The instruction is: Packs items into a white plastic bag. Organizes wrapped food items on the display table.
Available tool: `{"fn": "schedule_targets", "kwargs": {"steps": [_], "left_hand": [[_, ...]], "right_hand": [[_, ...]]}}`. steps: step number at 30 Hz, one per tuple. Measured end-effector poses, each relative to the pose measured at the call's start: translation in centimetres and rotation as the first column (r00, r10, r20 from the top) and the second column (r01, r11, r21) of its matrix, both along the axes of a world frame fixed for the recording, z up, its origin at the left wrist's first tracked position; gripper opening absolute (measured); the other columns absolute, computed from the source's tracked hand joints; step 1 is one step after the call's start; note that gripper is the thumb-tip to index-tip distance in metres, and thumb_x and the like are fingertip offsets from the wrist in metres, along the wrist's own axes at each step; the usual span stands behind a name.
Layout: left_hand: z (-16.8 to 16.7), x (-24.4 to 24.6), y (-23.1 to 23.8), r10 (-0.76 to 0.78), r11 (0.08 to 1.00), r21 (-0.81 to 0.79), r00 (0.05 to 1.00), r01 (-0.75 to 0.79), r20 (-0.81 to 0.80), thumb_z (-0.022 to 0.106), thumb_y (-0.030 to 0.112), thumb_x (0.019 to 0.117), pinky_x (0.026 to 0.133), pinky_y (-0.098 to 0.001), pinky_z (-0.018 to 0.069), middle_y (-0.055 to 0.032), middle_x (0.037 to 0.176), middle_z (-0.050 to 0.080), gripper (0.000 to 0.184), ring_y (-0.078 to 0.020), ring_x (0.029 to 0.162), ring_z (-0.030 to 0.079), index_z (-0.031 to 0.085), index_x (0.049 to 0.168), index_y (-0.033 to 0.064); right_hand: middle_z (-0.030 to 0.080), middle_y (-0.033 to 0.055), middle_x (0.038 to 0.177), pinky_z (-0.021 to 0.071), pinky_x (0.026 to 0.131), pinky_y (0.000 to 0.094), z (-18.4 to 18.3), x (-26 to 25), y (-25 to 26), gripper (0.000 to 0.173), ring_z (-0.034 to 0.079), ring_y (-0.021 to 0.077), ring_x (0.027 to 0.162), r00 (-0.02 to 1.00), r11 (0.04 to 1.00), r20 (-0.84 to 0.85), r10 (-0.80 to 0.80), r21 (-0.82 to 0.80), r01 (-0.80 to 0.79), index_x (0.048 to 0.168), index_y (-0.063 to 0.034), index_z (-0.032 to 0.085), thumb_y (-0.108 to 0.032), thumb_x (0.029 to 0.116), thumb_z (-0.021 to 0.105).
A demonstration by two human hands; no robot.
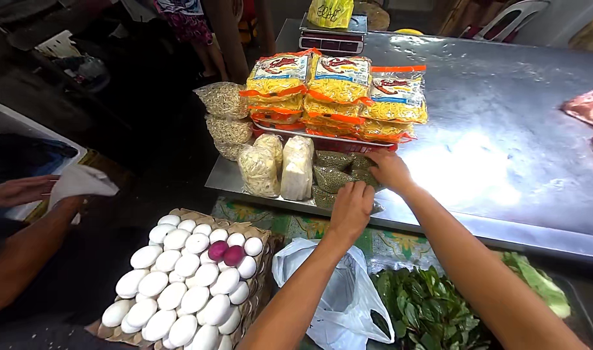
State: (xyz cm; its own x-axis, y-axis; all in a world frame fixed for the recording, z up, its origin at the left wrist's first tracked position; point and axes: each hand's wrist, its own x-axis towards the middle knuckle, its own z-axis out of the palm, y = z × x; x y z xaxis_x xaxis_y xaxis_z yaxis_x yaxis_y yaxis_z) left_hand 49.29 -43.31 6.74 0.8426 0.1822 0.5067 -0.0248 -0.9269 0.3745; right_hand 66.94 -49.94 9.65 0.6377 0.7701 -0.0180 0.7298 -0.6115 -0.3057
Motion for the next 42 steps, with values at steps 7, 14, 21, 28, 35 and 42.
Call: {"fn": "schedule_targets", "kwargs": {"steps": [7,14,21,28,35,42], "left_hand": [[3.2,3.0,3.8,0.01,1.0,0.006,0.955,-0.009,-0.298,0.062,0.014,0.0971,0.109,-0.0608,0.0385,-0.0199,0.136,0.061,0.034,-0.0404,0.129,0.055,0.067,0.131,0.0104],[2.4,5.4,5.1,-0.055,0.996,0.03,0.821,0.087,-0.568,0.064,0.014,0.098,0.111,-0.0612,0.0348,-0.0181,0.119,0.068,0.037,-0.0385,0.121,0.059,0.063,0.135,0.0093],[1.6,2.7,4.3,-0.044,0.996,0.062,0.931,0.071,-0.363,0.07,0.013,0.0935,0.115,-0.077,0.0166,-0.0153,0.118,0.069,0.037,-0.0401,0.125,0.058,0.067,0.13,0.0096],[0.7,2.3,4.6,-0.018,0.998,0.05,0.876,0.049,-0.483,0.069,0.021,0.0963,0.116,-0.0782,0.0082,-0.0164,0.14,0.059,0.047,-0.0417,0.142,0.042,0.059,0.142,0.0141],[1.4,3.7,3.2,-0.096,0.983,0.089,0.867,0.159,-0.488,0.075,0.029,0.0911,0.117,-0.0769,0.0095,-0.0209,0.15,0.05,0.065,-0.0448,0.147,0.036,0.051,0.148,0.0096],[1.3,5.3,1.7,-0.186,0.955,0.11,0.845,0.275,-0.502,0.063,0.006,0.0957,0.116,-0.0761,0.0153,-0.0195,0.134,0.061,0.046,-0.0433,0.13,0.054,0.056,0.141,0.0063]], "right_hand": [[0.064,0.0223,0.13,0.052,0.098,0.0585,2.0,-0.9,-4.1,0.042,0.064,0.0369,0.116,0.93,0.949,-0.33,-0.163,0.206,0.239,0.136,-0.0039,0.061,-0.021,0.0982,0.068],[0.063,0.0199,0.131,0.0609,0.085,0.0407,-2.1,-2.3,-5.4,0.057,0.071,0.0246,0.096,0.739,0.912,-0.656,-0.153,0.194,0.361,0.143,-0.0059,0.055,-0.013,0.0911,0.076],[0.065,0.0154,0.131,0.0585,0.095,0.0424,-1.8,-3.9,-6.6,0.055,0.07,0.0232,0.108,0.798,0.912,-0.59,-0.123,0.249,0.325,0.14,-0.0088,0.058,-0.011,0.0884,0.078],[0.062,0.0196,0.133,0.057,0.091,0.0448,-1.1,-2.4,-6.1,0.05,0.068,0.0277,0.11,0.678,0.81,-0.717,-0.162,0.296,0.506,0.146,-0.0035,0.049,-0.018,0.1006,0.063],[0.065,0.0216,0.121,0.0573,0.08,0.0426,-2.2,0.9,-2.6,0.046,0.069,0.0285,0.095,0.489,0.642,-0.825,-0.284,0.216,0.736,0.137,-0.0027,0.054,-0.033,0.1033,0.063],[0.067,0.0195,0.099,0.0603,0.068,0.0371,-3.4,1.1,-1.7,0.032,0.068,0.0212,0.072,0.503,0.565,-0.839,-0.209,0.316,0.762,0.123,0.0036,0.059,-0.021,0.1029,0.064]]}}
